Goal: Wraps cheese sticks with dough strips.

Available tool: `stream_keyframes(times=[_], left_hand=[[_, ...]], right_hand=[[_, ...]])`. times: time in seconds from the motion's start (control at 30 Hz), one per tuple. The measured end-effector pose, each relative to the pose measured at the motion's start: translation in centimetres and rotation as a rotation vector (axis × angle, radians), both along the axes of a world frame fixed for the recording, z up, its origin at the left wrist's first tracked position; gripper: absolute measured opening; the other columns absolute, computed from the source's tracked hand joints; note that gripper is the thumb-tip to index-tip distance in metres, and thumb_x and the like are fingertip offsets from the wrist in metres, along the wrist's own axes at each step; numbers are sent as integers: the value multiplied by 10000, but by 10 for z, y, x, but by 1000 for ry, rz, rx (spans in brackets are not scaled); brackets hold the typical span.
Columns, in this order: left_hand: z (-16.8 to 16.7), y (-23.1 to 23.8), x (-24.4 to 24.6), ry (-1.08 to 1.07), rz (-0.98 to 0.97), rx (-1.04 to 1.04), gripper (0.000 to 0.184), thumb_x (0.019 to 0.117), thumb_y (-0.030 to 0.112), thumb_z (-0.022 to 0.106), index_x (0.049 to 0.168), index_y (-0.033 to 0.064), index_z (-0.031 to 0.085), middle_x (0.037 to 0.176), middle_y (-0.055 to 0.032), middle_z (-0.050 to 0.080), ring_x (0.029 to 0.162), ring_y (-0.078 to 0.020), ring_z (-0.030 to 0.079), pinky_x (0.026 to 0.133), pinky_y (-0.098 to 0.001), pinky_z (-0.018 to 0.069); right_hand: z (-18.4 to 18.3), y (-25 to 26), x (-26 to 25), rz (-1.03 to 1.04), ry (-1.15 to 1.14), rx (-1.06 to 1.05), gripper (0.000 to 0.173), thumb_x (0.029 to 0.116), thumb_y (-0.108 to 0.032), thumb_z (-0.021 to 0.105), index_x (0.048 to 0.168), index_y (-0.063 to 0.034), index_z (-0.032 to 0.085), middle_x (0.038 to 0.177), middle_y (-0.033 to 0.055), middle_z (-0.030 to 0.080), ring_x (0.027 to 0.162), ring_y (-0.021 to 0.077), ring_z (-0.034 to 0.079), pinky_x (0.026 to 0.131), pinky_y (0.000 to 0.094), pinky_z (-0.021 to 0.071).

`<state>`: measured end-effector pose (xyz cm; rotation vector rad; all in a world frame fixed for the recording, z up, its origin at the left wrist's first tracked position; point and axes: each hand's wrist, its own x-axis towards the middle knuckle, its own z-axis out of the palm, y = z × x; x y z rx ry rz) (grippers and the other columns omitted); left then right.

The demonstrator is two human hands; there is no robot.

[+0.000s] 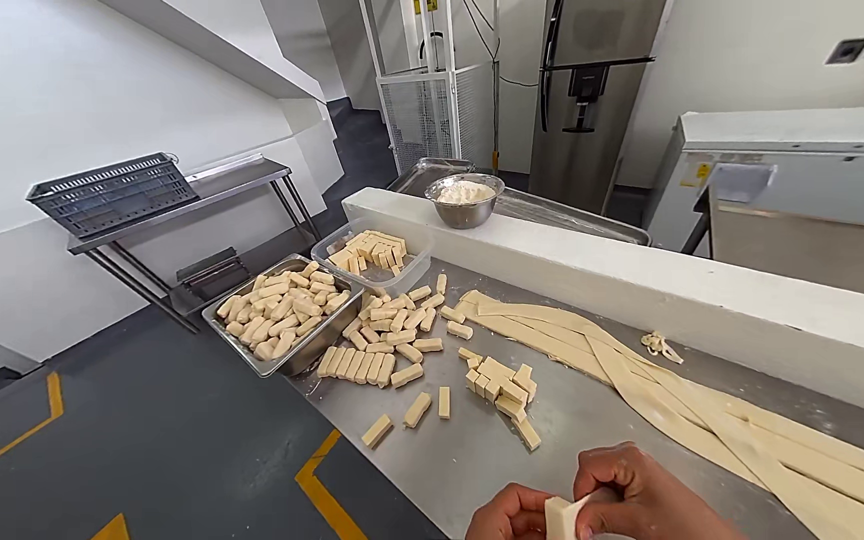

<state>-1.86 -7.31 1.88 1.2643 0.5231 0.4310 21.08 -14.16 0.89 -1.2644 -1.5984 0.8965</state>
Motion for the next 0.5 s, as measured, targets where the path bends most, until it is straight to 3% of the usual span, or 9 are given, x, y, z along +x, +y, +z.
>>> stream_keyframes(times=[0.07, 0.13, 0.27, 0.33, 0.43, 0.5], left_hand=[[-3, 0, 0, 19, -26, 88, 335, 883, 64, 729, 1157, -106, 639, 1125, -101, 637, 1000, -106, 645, 879, -284, 561], [-2, 2, -1, 26, -52, 144, 329, 850, 88, 774, 1121, -79, 691, 1077, -80, 645, 972, -80, 642, 856, -248, 559], [2, 2, -4, 2, -50, 95, 344, 954, 1, 624, 1280, -110, 607, 1105, -102, 737, 973, -99, 712, 905, -305, 580], [0, 0, -2, 12, -44, 88, 319, 978, 6, 580, 1273, -112, 600, 1114, -106, 728, 987, -103, 706, 911, -309, 576], [-5, 3, -2, 8, -101, 105, 370, 887, 77, 733, 1193, -114, 650, 1145, -93, 610, 1037, -94, 631, 901, -261, 561], [-6, 3, -2, -6, -93, 59, 348, 835, 40, 774, 1144, -94, 684, 1075, -48, 653, 973, -67, 655, 867, -248, 571]], right_hand=[[4, -1, -8, -25, -22, 15, 396, 818, -349, 839, 686, -32, 644, 627, -38, 554, 568, -53, 442, 506, 144, 317], [4, -1, -11, -10, -24, 47, 462, 811, -367, 842, 623, -49, 565, 586, -49, 500, 538, -54, 401, 482, 147, 273], [-1, -3, 2, 26, 33, 41, 366, 850, -352, 826, 721, -49, 668, 649, -50, 568, 576, -65, 457, 502, 119, 331], [-3, -2, 1, 3, 19, 43, 368, 856, -365, 819, 729, -48, 682, 648, -53, 575, 577, -71, 460, 503, 114, 335], [0, -2, -9, -40, -15, 46, 510, 829, -426, 824, 599, -62, 549, 561, -66, 477, 515, -61, 382, 467, 145, 257], [0, -3, -9, 0, -3, 49, 518, 837, -410, 819, 595, -60, 524, 557, -62, 458, 513, -56, 371, 466, 147, 245]])
